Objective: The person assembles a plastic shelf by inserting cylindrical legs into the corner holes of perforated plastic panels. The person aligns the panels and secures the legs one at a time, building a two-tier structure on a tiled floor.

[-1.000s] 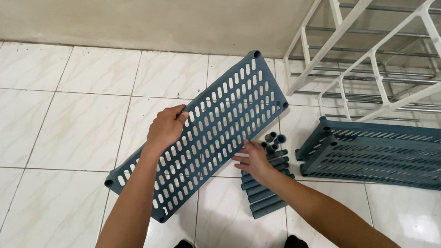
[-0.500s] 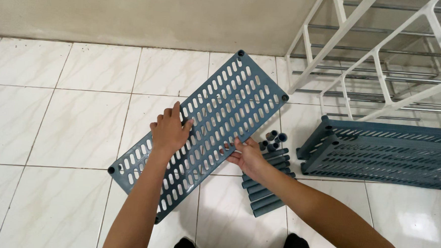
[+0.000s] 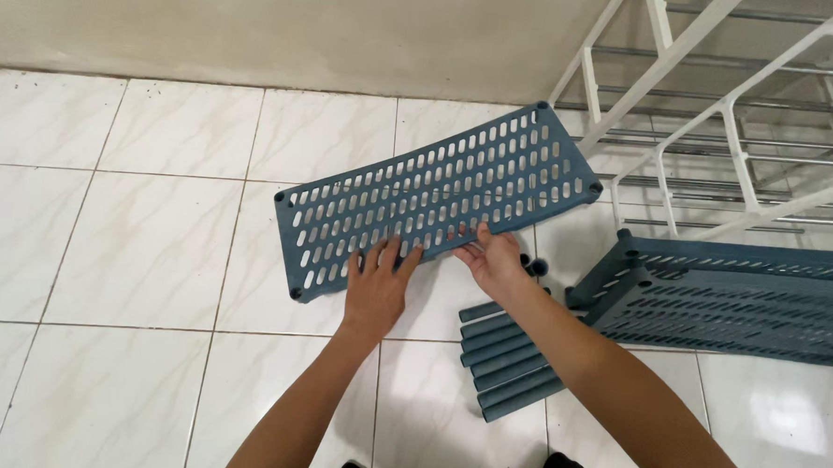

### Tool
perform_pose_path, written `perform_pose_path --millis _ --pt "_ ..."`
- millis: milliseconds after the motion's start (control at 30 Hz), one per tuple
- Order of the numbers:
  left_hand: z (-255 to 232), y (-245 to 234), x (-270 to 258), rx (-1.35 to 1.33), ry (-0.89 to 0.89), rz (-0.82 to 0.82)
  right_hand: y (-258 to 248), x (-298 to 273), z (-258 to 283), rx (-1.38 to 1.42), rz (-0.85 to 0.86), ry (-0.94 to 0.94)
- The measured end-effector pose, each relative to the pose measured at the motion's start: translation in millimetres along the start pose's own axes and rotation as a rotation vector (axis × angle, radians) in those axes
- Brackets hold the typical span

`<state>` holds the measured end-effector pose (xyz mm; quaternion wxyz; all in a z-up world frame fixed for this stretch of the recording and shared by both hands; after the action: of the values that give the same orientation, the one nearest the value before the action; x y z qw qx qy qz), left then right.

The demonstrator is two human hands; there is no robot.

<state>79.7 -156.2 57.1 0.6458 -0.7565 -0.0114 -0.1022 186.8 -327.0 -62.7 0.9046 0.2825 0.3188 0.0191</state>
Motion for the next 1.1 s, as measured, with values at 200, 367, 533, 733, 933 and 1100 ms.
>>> perform_pose_path --millis 200,367,533,733,933,1100 --pt "28.8 23.2 29.2 0.028 -0.007 -0.008 -11.0 38.0 -18.7 0.088 -0.040 0.042" --pt "44.7 48.3 38.2 -0.027 -0.006 -0.009 -12.6 56.4 -41.7 0.080 -0.025 0.070" --pt "56.6 77.9 40.2 0.129 0.019 0.036 -16.4 54.3 -60.1 -0.109 -0.168 0.215" --pt "75.7 93.0 52.4 0.112 -0.027 0.047 -30.4 43.3 -21.2 -0.410 -0.289 0.207" --pt "89.0 84.4 72.9 0.153 -0.063 -0.063 7.9 36.7 70.1 -1.480 -0.125 -0.415" --pt "88.8 94.0 73.7 0.169 -0.081 -0.056 8.9 35.9 63.1 -1.940 0.022 -0.380"
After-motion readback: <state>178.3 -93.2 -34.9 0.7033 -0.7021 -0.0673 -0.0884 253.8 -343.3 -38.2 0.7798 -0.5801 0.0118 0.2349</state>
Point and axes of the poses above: each hand's wrist, its own x-axis towards the middle knuckle, its own y-axis out of the palm, z = x × y, the point moved 10 cm from there along x, towards the middle knuckle, and after that the axes turned 2 degrees about z, right-handed, at the moved point
